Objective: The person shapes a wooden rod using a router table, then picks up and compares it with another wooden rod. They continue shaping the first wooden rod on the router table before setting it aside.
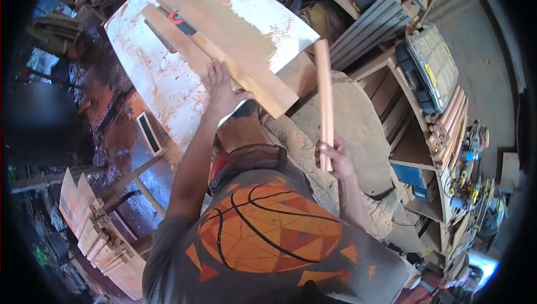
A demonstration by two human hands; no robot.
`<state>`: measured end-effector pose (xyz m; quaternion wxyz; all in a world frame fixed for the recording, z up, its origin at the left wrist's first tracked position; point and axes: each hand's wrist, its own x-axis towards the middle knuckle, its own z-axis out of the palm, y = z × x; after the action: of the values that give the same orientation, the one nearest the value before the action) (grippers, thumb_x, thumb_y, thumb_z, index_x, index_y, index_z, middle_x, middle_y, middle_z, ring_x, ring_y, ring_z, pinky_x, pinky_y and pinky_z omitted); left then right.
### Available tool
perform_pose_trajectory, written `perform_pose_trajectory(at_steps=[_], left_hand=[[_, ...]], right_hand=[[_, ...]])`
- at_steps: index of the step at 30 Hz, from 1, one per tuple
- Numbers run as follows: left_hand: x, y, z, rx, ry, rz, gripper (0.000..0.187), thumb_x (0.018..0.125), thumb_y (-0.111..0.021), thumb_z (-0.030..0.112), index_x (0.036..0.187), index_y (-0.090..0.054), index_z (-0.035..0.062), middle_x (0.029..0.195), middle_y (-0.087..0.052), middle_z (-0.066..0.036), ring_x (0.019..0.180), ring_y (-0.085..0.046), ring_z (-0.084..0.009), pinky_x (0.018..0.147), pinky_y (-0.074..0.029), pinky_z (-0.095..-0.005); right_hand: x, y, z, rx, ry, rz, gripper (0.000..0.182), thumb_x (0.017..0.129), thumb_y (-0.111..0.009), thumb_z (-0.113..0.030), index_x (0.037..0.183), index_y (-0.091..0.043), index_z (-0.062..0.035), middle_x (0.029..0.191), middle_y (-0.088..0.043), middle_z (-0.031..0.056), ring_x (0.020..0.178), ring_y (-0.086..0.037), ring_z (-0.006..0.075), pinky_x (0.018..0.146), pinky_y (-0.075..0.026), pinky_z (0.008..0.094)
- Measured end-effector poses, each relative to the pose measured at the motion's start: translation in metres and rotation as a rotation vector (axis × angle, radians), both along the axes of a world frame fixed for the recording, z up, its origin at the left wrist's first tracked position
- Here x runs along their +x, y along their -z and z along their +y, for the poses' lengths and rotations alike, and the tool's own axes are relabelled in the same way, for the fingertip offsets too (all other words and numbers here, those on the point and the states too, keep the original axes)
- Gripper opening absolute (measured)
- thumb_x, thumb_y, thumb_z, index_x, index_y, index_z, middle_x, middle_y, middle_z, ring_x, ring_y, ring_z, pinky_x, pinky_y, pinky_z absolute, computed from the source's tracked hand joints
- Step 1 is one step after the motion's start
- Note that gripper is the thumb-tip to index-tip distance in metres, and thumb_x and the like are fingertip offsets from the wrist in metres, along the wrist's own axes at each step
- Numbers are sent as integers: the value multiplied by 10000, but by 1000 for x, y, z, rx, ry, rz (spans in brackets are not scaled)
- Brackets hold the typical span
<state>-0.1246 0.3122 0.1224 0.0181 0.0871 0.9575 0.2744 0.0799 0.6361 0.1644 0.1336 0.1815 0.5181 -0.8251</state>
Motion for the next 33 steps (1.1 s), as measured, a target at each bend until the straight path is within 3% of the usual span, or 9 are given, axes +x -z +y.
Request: perform_pose_trajectory(at_steps=[5,7,10,16,18,22,23,25,33], left_hand=[[3,0,1,-63,-44,24,1286,735,-806,624,1585,-150,-83,1661,-53,-331,1548,32,-488,1226,43,-610],[6,-2,1,-50,-27,12,1280,735,-803,628,1584,-159,-81,1658,-63,-336,1545,25,-496,1226,40,-612],[11,-7,4,-42,-14,-4,1260,747,-794,635,1574,-181,-91,1649,-91,-348,1536,4,-515,1223,32,-617],[14,-6,13,-77,7,-47,1347,740,-774,690,1546,-119,-167,1625,-28,-406,1541,59,-501,1220,60,-610],[13,-6,11,-36,35,-75,1391,723,-770,712,1542,-87,-180,1615,5,-424,1542,89,-493,1215,82,-611],[-3,1,-1,-47,16,-59,1404,721,-739,752,1550,-81,-170,1623,-1,-411,1543,108,-485,1202,89,-641],[-6,0,-4,-57,11,-63,1408,718,-727,767,1557,-79,-159,1632,-2,-397,1546,114,-476,1201,81,-647],[-19,3,-14,-78,3,-60,1410,717,-723,773,1561,-76,-152,1636,2,-390,1547,114,-472,1201,79,-647],[-51,2,-36,-114,-10,-106,1453,685,-712,813,1570,-59,-137,1645,14,-372,1553,117,-453,1207,91,-629]], right_hand=[[15,5,-13,112,95,83,456,872,-817,-160,1239,-561,-70,896,-650,43,675,-650,146,486,-526,296],[16,-3,-12,101,76,113,572,874,-817,-136,1373,-546,-62,1038,-657,11,867,-624,107,719,-528,265],[14,1,-10,282,71,185,491,876,-818,-156,1281,-555,-70,948,-629,6,772,-624,97,607,-530,255],[29,-26,-6,317,6,151,886,872,-795,-86,1610,-304,-66,1395,-594,76,1076,-621,147,827,-522,257],[45,-25,17,861,-182,315,813,875,-782,-68,1579,-375,-65,1448,-577,109,1097,-629,157,834,-529,277],[63,-108,56,1193,-324,312,569,851,-780,-48,1397,-630,-101,1046,-741,175,852,-729,231,752,-558,333],[62,-129,60,1193,-337,312,569,851,-780,-48,1397,-630,-101,1046,-741,175,852,-729,231,752,-558,333],[59,-157,65,1360,-472,333,618,792,-785,0,1387,-640,-82,748,-640,141,644,-605,193,627,-487,335],[21,-161,34,1450,-601,458,586,795,-793,-30,1361,-662,-109,769,-665,149,617,-633,268,590,-498,369]])
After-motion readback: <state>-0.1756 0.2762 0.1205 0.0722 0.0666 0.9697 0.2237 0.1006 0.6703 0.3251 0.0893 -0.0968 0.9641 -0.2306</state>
